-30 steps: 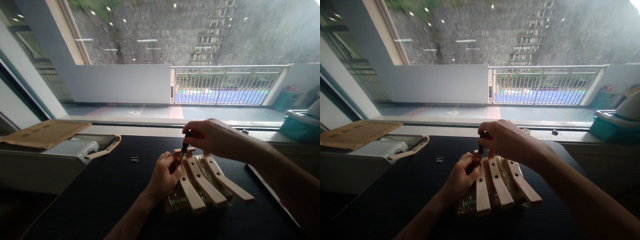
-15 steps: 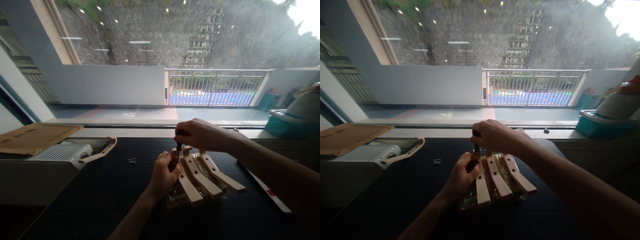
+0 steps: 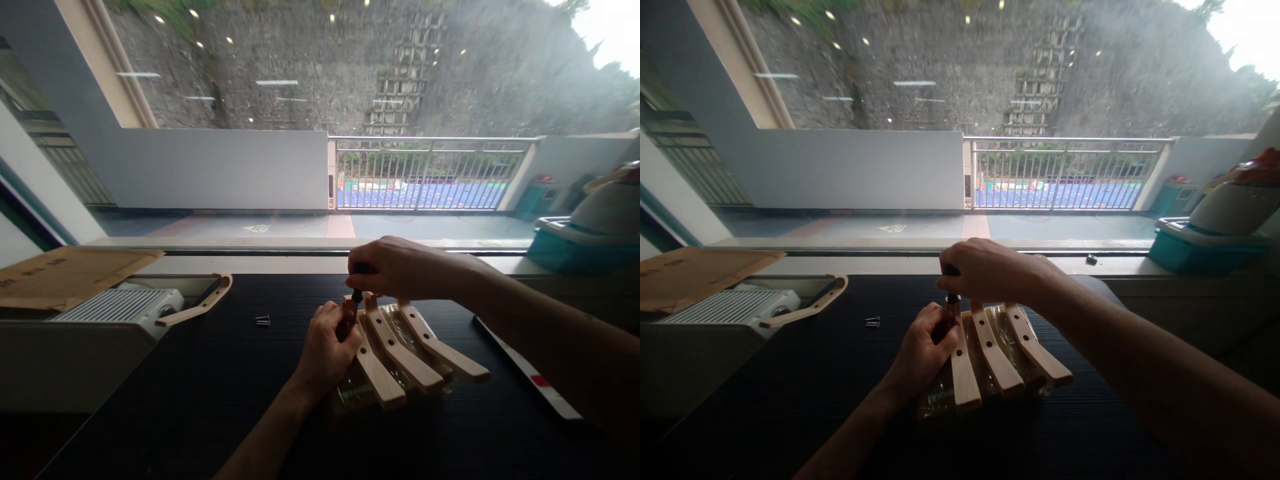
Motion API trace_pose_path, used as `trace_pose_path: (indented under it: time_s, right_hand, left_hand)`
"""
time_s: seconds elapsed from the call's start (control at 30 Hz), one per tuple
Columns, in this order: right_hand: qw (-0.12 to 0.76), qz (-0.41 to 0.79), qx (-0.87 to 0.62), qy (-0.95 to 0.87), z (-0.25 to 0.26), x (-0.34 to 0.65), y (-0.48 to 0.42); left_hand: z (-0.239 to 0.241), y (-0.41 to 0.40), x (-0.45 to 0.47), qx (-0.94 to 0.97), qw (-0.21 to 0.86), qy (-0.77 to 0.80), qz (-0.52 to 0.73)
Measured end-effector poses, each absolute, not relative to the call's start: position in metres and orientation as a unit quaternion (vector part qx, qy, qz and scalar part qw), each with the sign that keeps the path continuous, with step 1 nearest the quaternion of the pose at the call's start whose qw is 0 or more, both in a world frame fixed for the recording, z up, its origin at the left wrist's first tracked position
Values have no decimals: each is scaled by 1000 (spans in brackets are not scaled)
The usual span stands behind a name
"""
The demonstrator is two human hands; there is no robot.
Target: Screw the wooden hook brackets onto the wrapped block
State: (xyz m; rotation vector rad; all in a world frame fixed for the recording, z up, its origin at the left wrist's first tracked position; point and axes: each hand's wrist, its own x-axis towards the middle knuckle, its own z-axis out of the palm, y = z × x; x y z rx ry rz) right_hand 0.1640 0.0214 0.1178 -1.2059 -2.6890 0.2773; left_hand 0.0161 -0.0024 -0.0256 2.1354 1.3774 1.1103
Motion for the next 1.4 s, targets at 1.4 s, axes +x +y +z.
trace_pose_path:
  time_s: [1.4]
  right_hand:
    - [60,70,-396,-914,122,169,21]
  left_hand:
    - [-30,-1,17,752,191,490,398]
